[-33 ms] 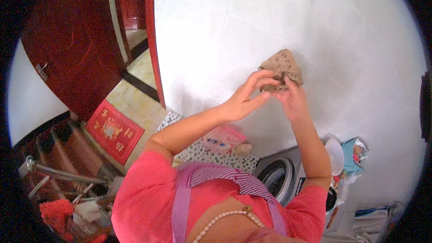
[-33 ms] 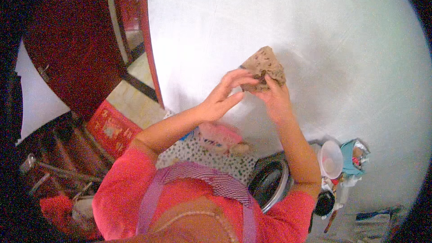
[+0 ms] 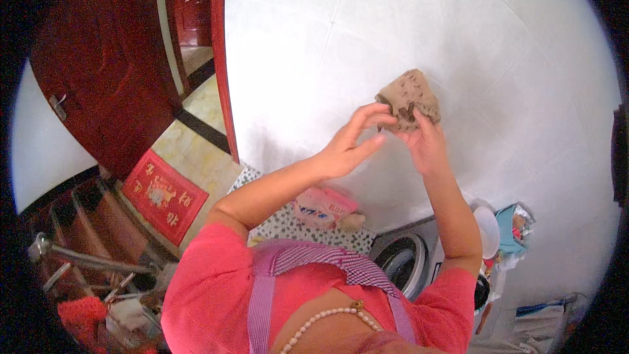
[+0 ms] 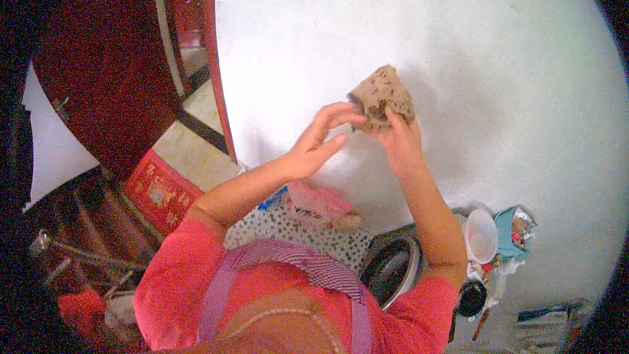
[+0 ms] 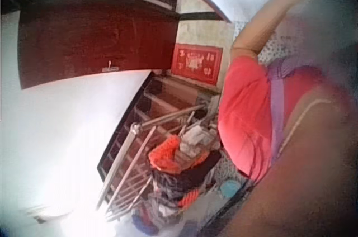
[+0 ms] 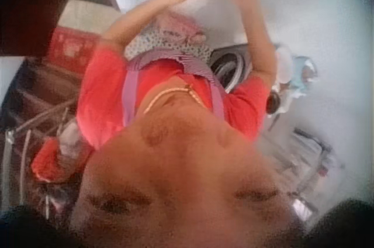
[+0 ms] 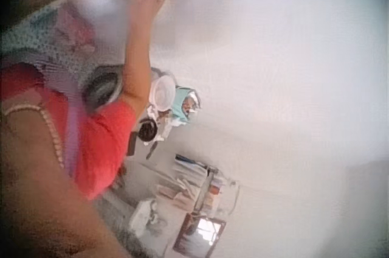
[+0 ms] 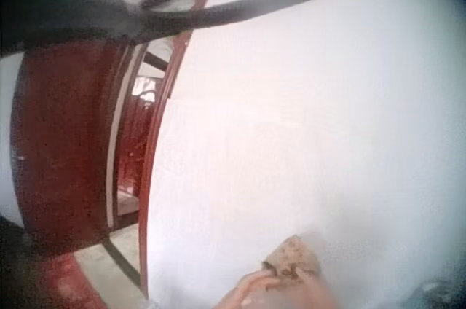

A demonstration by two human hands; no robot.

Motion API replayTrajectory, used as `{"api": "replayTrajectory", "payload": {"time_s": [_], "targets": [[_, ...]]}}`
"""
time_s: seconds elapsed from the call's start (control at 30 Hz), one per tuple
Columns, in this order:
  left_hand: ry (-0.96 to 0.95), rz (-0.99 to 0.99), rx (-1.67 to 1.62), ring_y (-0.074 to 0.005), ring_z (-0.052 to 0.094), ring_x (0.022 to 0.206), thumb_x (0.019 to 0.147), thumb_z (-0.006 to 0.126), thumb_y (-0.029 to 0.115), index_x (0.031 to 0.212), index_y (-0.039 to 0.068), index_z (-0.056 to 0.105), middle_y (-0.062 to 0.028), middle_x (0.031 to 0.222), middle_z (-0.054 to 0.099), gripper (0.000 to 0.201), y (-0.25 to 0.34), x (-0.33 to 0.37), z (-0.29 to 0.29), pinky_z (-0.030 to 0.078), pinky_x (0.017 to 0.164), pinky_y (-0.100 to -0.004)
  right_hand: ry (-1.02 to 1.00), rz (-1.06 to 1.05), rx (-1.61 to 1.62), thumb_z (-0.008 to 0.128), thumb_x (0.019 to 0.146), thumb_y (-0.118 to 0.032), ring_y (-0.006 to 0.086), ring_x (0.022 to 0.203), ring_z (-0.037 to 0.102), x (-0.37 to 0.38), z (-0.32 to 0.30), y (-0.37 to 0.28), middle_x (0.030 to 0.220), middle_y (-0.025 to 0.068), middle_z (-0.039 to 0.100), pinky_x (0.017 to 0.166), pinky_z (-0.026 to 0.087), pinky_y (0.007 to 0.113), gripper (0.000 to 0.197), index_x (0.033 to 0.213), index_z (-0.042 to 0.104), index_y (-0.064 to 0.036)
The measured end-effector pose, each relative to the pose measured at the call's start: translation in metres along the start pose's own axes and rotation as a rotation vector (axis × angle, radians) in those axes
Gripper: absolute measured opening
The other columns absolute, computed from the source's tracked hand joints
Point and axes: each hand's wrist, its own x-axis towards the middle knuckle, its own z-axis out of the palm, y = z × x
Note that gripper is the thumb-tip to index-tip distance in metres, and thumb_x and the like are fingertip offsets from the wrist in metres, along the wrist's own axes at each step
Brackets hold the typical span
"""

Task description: The person wipes a tiled wall with a cloth and then washes the cloth under a faucet in a sink.

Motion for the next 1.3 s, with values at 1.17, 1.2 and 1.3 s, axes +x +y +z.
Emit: {"api": "replayTrajectory", "payload": {"time_s": [1.17,1.2,1.3], "targets": [[0.458,-0.333,0.125,-0.0167,0.054,0.101,0.100,0.041,0.022,0.096,0.000,0.062,-0.0109,0.108,0.061,0.030,-0.040,-0.069,-0.291,0.042,0.088,-0.0301,-0.254,-1.232,-2.139,0.059,0.084,-0.027,0.0245,0.137,0.023,0.409,0.357,0.081,0.144,-0.0014,0.037,0.112,0.016,0.043,0.026,0.108,0.064,-0.0357],[0.457,-0.352,0.127,-0.0164,0.055,0.099,0.099,0.042,0.023,0.096,0.000,0.062,-0.0102,0.106,0.062,0.031,-0.042,-0.068,-0.290,0.043,0.087,-0.0294,-0.242,-1.280,-2.109,0.059,0.084,-0.027,0.0246,0.137,0.023,0.408,0.341,0.078,0.143,-0.0015,0.037,0.112,0.015,0.043,0.026,0.109,0.063,-0.0356],[0.473,-0.401,0.072,-0.0163,0.057,0.097,0.099,0.042,0.023,0.095,0.000,0.062,-0.0096,0.104,0.063,0.031,-0.052,-0.068,-0.284,0.044,0.085,-0.0296,-0.170,-1.426,-1.987,0.061,0.082,-0.026,0.0280,0.135,0.025,0.396,0.277,0.050,0.140,-0.0006,0.040,0.109,0.020,0.046,0.031,0.112,0.060,-0.0311]]}}
